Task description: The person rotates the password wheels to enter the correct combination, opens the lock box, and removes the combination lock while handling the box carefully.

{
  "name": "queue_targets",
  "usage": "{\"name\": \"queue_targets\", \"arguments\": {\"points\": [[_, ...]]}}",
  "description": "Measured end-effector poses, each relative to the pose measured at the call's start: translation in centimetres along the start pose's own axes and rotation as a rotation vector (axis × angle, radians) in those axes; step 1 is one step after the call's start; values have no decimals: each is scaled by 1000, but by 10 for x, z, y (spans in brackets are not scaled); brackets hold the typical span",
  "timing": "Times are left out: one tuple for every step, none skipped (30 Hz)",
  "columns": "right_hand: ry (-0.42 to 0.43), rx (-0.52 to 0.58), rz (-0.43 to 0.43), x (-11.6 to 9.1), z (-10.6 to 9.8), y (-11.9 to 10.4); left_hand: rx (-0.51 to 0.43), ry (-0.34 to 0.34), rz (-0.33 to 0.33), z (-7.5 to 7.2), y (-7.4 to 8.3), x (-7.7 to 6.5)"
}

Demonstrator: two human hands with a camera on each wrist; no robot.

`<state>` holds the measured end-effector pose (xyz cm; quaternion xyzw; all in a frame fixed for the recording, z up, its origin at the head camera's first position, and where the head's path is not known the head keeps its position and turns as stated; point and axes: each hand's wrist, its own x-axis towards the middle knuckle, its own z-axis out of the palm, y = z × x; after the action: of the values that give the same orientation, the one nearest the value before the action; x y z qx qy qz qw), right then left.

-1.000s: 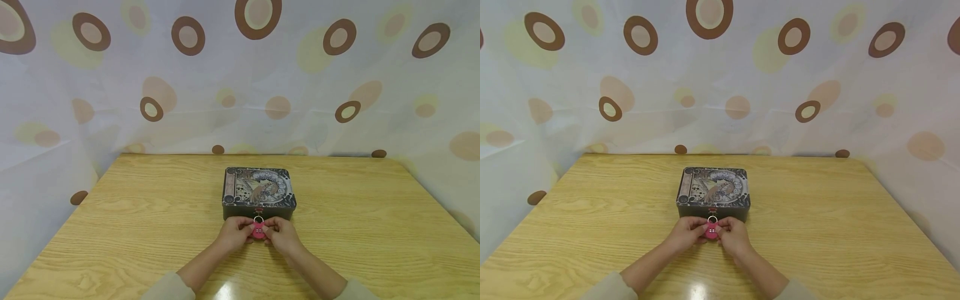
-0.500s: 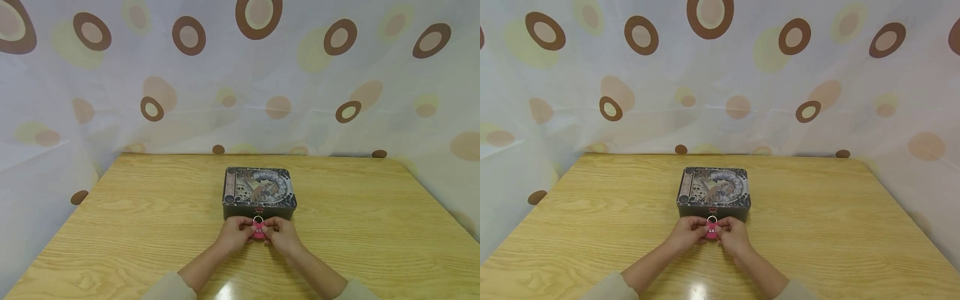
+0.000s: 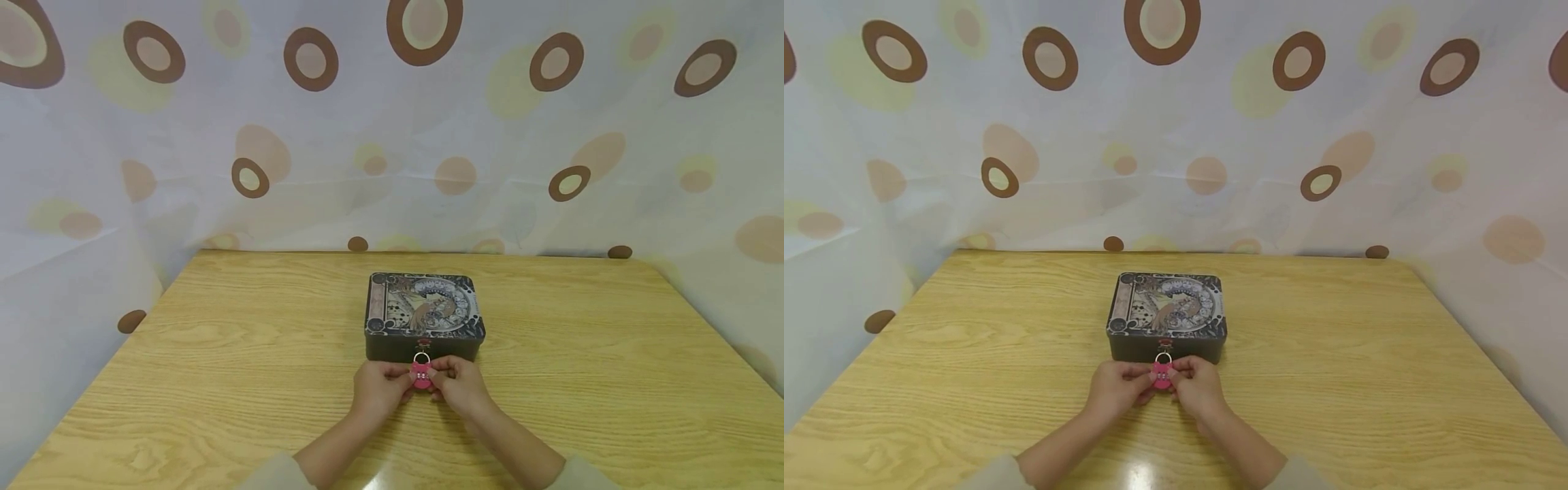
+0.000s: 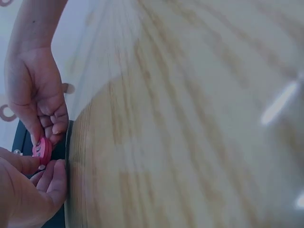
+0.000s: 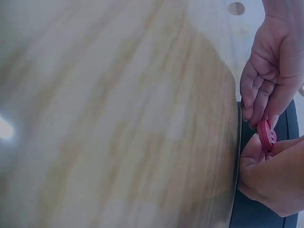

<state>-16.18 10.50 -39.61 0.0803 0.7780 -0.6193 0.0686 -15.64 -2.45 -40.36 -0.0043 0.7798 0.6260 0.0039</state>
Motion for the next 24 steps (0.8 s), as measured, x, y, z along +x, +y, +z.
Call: {"name": "queue_targets", "arguments": {"points": [[1, 3, 1, 0, 0, 0, -11, 18, 3, 0, 0, -1], [2, 6, 3, 0, 1, 0, -24, 35, 1, 1, 0, -1], [3, 9, 4, 0, 1, 0, -36, 48, -2, 1, 0, -2], [4, 12, 9, 0, 2, 0, -42, 63, -5, 2, 0, -2], [6, 13, 15, 0, 2, 0, -43, 77, -7, 3, 0, -2], [6, 16, 20, 0, 2, 0, -43, 90, -9, 4, 1, -3], [6, 20, 24, 0, 3, 0, -36, 100, -9, 4, 1, -3], [5, 24, 29, 0, 3, 0, -22, 114, -4, 5, 1, -4], [5, 31, 33, 0, 3, 0, -7, 127, 0, 6, 2, -4], [3, 39, 35, 0, 3, 0, 14, 141, 12, 6, 2, -4], [2, 48, 35, 0, 3, 0, 32, 152, 25, 7, 1, -5], [0, 60, 37, 0, 3, 0, 48, 162, 36, 8, 1, -5], [-1, 68, 38, 0, 3, 0, 63, 171, 47, 9, 1, -5], [0, 75, 39, 0, 4, 0, 75, 180, 54, 10, 1, -5], [0, 85, 41, 0, 4, 1, 77, 185, 60, 10, 1, -5], [-1, 96, 44, 0, 4, 1, 82, 189, 67, 11, 1, -5], [-1, 108, 48, 0, 4, 1, 76, 189, 65, 11, 1, -5], [-2, 116, 51, 0, 5, 0, 73, 191, 62, 12, 2, -5], [-1, 122, 52, 0, 5, 1, 67, 191, 61, 12, 2, -6], [-2, 128, 52, 0, 6, 1, 60, 191, 58, 12, 2, -6], [-2, 135, 53, -1, 6, 0, 55, 191, 57, 12, 3, -6], [-2, 138, 53, -1, 6, 0, 44, 189, 53, 12, 3, -6], [-1, 137, 51, -1, 7, 0, 31, 187, 49, 12, 3, -6], [0, 136, 49, -1, 7, 0, 24, 186, 50, 12, 4, -7]]}}
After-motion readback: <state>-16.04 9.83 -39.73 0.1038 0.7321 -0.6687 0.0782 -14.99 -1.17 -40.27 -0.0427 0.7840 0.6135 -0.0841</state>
